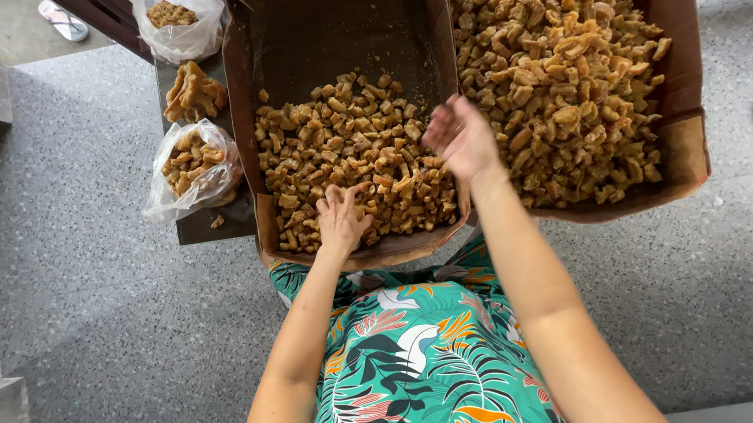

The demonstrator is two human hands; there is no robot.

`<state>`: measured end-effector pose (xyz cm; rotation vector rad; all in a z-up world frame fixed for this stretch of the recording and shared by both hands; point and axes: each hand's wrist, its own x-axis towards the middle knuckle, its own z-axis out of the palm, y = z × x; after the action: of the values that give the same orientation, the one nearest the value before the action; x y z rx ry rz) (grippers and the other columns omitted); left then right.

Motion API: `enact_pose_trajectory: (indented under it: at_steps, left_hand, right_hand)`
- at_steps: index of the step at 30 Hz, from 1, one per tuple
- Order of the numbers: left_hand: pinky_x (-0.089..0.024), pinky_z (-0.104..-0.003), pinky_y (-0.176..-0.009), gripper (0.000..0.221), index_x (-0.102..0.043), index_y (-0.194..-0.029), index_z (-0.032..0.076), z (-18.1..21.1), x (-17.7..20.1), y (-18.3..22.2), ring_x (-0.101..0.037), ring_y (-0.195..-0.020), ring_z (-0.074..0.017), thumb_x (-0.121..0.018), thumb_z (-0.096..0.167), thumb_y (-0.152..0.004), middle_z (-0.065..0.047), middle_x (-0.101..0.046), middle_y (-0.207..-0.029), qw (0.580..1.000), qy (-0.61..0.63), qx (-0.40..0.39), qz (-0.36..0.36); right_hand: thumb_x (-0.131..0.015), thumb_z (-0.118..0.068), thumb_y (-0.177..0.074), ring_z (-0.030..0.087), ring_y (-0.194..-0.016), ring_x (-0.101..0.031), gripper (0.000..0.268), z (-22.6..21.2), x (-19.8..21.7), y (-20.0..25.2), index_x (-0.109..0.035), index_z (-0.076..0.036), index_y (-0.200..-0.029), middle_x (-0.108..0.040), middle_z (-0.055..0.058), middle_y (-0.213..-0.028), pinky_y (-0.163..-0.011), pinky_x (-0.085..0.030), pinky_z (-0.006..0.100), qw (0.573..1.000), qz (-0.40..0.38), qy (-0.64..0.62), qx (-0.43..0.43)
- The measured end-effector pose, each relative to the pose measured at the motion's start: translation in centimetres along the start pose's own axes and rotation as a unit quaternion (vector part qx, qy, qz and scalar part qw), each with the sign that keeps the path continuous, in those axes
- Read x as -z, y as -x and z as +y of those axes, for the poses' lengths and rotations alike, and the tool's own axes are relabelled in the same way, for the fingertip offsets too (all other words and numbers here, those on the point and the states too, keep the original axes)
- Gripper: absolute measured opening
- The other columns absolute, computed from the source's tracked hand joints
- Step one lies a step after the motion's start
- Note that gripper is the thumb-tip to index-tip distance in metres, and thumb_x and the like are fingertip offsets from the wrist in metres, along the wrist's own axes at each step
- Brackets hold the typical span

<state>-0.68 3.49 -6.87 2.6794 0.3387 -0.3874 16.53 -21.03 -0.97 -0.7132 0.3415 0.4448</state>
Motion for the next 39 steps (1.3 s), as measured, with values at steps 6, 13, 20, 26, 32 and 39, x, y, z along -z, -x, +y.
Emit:
enact_pose_trajectory:
  at_steps: [6,13,20,26,32,39]
  left_hand:
    - [-0.053,-0.055,-0.096,0.057,-0.057,-0.134,0.02,-3.5,-1.9,-0.9,-0.054,-0.114,-0.0464,-0.082,0.017,-0.083,-0.021,-0.042,-0.136,0.991,0.106,-0.073,0.041]
    - [-0.055,-0.042,-0.099,0.043,-0.063,-0.132,0.012,-5.1,-2.0,-1.1,-0.067,-0.107,-0.0333,-0.072,0.01,-0.09,-0.018,-0.055,-0.128,0.972,0.228,0.048,0.008]
    - [-0.048,-0.039,-0.11,0.063,-0.054,-0.142,0.015,3.3,7.7,-0.2,-0.058,-0.128,-0.0281,-0.074,0.0,-0.084,-0.014,-0.057,-0.136,0.934,0.324,-0.104,-0.11]
    - [-0.044,-0.041,-0.113,0.075,-0.046,-0.152,0.015,6.1,11.4,1.0,-0.051,-0.139,-0.0292,-0.07,-0.008,-0.085,-0.014,-0.055,-0.15,0.932,0.322,-0.155,-0.065]
    - [-0.051,-0.041,-0.109,0.085,-0.035,-0.158,0.022,6.4,12.2,0.9,-0.056,-0.137,-0.0272,-0.064,-0.011,-0.086,-0.013,-0.057,-0.147,0.919,0.361,-0.111,-0.112]
    - [-0.041,-0.042,-0.119,0.102,-0.024,-0.161,0.024,7.4,11.8,0.6,-0.033,-0.151,-0.0319,-0.046,-0.027,-0.076,-0.016,-0.032,-0.164,0.871,0.445,-0.134,-0.162]
  right_hand:
    - [-0.064,-0.027,-0.101,0.02,-0.088,-0.072,0.016,10.0,3.3,3.8,-0.067,-0.015,-0.111,-0.075,0.004,-0.097,-0.085,-0.061,0.044,0.992,0.0,-0.024,-0.127]
    - [-0.064,-0.028,-0.103,0.021,-0.093,-0.073,0.021,12.0,5.4,4.7,-0.066,-0.016,-0.12,-0.075,0.005,-0.103,-0.089,-0.06,0.044,0.987,-0.019,-0.064,-0.146]
    - [-0.048,-0.055,-0.103,0.026,-0.112,-0.069,0.051,12.7,0.9,4.2,-0.065,-0.015,-0.131,-0.069,0.01,-0.124,-0.098,-0.056,0.048,0.981,-0.082,-0.089,-0.152]
    - [-0.041,-0.06,-0.111,0.03,-0.122,-0.063,0.058,12.0,0.3,4.1,-0.06,-0.018,-0.145,-0.065,0.009,-0.137,-0.099,-0.053,0.051,0.953,-0.186,-0.181,-0.156]
    - [-0.036,-0.059,-0.109,0.027,-0.125,-0.061,0.059,12.2,0.3,4.5,-0.059,-0.018,-0.145,-0.065,0.011,-0.14,-0.102,-0.054,0.053,0.936,-0.186,-0.235,-0.185]
    - [-0.038,-0.056,-0.115,0.029,-0.122,-0.065,0.054,12.3,-0.1,4.6,-0.061,-0.016,-0.144,-0.064,0.012,-0.137,-0.106,-0.055,0.052,0.942,-0.154,-0.241,-0.177]
